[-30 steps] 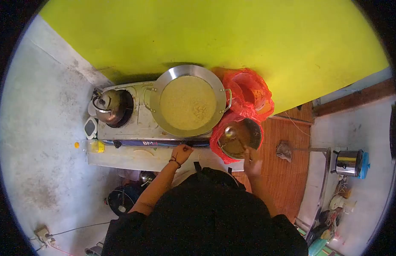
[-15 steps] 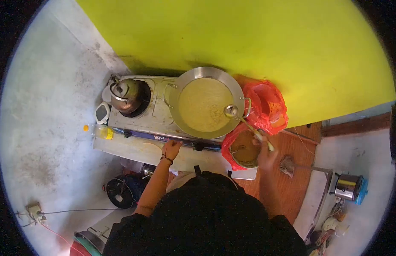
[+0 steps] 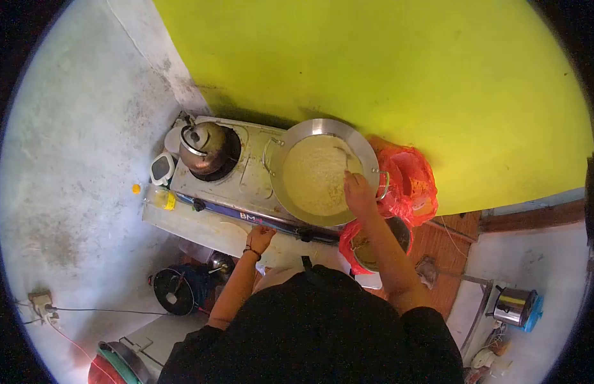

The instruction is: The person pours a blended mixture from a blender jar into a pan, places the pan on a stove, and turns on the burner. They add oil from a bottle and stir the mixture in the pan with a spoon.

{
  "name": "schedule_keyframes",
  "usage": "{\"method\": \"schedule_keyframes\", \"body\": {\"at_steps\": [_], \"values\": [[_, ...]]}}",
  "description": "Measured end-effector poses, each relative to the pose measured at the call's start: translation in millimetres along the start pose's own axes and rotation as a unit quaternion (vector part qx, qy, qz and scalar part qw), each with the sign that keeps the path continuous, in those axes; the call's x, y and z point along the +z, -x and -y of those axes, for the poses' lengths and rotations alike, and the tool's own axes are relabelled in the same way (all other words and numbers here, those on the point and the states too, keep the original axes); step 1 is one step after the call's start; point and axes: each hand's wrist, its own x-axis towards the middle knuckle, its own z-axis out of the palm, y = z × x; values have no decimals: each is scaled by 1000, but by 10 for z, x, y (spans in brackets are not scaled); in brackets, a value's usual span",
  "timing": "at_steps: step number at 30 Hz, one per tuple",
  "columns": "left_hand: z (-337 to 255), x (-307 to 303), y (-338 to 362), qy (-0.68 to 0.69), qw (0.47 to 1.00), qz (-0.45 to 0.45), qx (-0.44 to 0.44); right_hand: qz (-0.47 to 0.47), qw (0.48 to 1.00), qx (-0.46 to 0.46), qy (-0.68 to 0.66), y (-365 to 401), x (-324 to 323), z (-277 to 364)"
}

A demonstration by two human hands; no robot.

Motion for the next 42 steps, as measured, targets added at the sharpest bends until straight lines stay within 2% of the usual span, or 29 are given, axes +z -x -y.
{"method": "schedule_keyframes", "body": {"at_steps": [3, 6, 12, 15, 18, 21, 24, 27, 30, 33, 36, 39, 42], "values": [[-181, -25, 43, -36, 999, -1, 20, 10, 993, 56, -99, -45, 84, 206], [-310, -64, 61, -25, 999, 8, 40, 3, 983, 44, -176, 30, 75, 342], [-380, -130, 59, -44, 999, 9, 30, 100, 983, -62, -141, 274, -519, 624], [-364, -176, 56, -80, 995, 47, 45, 193, 971, -61, -125, 409, -770, 675], [-289, -127, 67, -76, 995, 12, 60, 202, 970, -68, -119, 432, -766, 629], [-384, -130, 109, -44, 998, 31, 28, 244, 966, -28, -83, 417, -522, 456], [-264, -79, 11, -16, 998, 55, 35, 179, 976, -72, -101, 260, -242, 233], [40, 53, -180, -47, 993, 65, 84, 124, 987, -73, -77, 30, -91, 145], [-146, 3, 41, -90, 992, 45, 71, 51, 994, -75, -59, -113, -5, 5], [-101, -10, 30, -123, 985, 119, 6, 31, 999, 12, -31, -130, -109, 47], [147, 84, 30, 60, 994, 92, -23, 50, 998, 20, 37, 49, -125, 42], [84, 33, 66, 50, 993, 88, -62, 66, 997, 13, 25, 302, -114, 182], [1254, 325, -591, 271, 953, 136, 9, 29, 998, 44, -29, 430, -177, 489]]}}
